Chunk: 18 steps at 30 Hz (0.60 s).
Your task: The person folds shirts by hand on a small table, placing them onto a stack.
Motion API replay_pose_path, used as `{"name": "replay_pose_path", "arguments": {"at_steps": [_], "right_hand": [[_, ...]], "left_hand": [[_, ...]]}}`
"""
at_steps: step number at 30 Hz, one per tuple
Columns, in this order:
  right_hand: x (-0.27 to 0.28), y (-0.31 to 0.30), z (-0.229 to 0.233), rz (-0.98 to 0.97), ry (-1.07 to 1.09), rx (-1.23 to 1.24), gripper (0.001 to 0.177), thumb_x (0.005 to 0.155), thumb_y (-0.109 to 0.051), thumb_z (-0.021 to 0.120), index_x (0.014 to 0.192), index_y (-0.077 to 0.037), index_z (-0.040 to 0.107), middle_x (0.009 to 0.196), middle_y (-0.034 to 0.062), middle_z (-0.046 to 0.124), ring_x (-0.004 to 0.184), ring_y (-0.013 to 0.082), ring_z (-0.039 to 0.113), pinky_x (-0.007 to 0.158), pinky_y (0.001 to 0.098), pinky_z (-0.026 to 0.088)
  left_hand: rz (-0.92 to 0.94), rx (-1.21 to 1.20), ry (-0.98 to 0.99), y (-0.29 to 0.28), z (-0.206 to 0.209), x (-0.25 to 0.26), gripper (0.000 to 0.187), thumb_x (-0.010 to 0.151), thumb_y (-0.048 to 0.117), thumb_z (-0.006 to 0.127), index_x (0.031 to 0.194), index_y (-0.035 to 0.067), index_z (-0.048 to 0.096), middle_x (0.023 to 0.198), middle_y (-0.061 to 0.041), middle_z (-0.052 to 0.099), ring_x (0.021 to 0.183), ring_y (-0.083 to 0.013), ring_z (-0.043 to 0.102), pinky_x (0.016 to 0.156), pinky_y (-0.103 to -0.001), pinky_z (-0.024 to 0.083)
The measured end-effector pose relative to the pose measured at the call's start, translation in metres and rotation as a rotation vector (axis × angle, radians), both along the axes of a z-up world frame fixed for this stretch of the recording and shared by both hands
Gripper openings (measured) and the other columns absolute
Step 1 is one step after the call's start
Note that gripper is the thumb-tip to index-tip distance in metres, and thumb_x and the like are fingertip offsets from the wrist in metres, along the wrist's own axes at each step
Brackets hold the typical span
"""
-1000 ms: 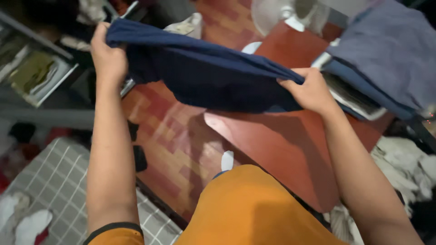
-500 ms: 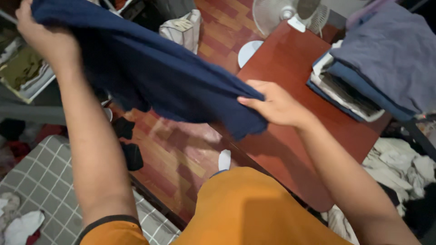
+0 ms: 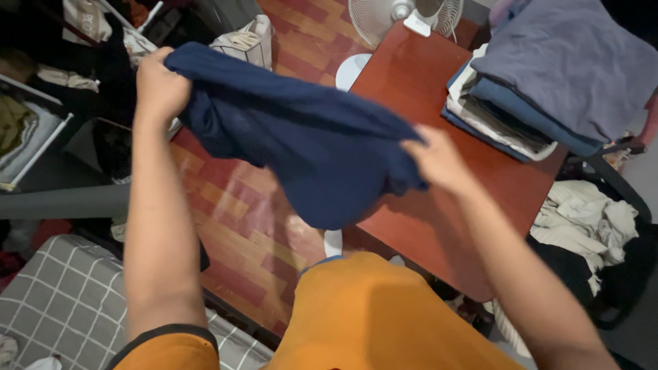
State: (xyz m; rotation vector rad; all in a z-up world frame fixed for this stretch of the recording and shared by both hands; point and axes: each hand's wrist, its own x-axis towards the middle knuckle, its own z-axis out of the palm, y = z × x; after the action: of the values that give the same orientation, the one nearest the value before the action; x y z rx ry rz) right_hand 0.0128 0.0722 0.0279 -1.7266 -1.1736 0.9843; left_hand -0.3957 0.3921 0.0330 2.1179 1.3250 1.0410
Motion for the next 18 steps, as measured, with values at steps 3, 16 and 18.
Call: {"name": "replay_pose_path", "arguments": {"at_steps": [3,16,18], "right_hand": [[-0.064,0.003,-0.024,0.014,0.089,-0.148,0.024,0.094,-0.015,0.064,0.113,-0.002,0.071,0.093,0.0034,0.075,0.082,0.0118,0.068,0.073,0.0307,0.056],[-0.015,0.024,-0.035,-0.030,0.062,0.014,0.030,0.093,-0.011,0.063,0.121,-0.003,0.069,0.108,0.0059,0.074,0.097,0.0141,0.067,0.088,0.0287,0.053],[0.023,0.008,-0.031,-0.143,0.100,-0.029,0.029,0.093,-0.012,0.062,0.120,-0.003,0.071,0.106,0.0048,0.074,0.094,0.0137,0.068,0.086,0.0278,0.052]], "left_hand": [[0.183,0.108,-0.160,0.025,-0.039,-0.019,0.019,0.085,0.010,0.070,0.101,0.001,0.073,0.091,-0.016,0.077,0.085,-0.0262,0.076,0.079,-0.035,0.057],[-0.218,-0.290,0.032,-0.034,0.007,-0.024,0.033,0.082,0.014,0.081,0.110,0.004,0.067,0.095,-0.003,0.071,0.089,-0.0125,0.066,0.080,-0.030,0.054],[-0.325,-0.385,-0.024,-0.036,0.016,-0.009,0.032,0.086,0.015,0.080,0.112,0.004,0.066,0.096,-0.005,0.069,0.090,-0.0124,0.064,0.081,-0.031,0.054]]}}
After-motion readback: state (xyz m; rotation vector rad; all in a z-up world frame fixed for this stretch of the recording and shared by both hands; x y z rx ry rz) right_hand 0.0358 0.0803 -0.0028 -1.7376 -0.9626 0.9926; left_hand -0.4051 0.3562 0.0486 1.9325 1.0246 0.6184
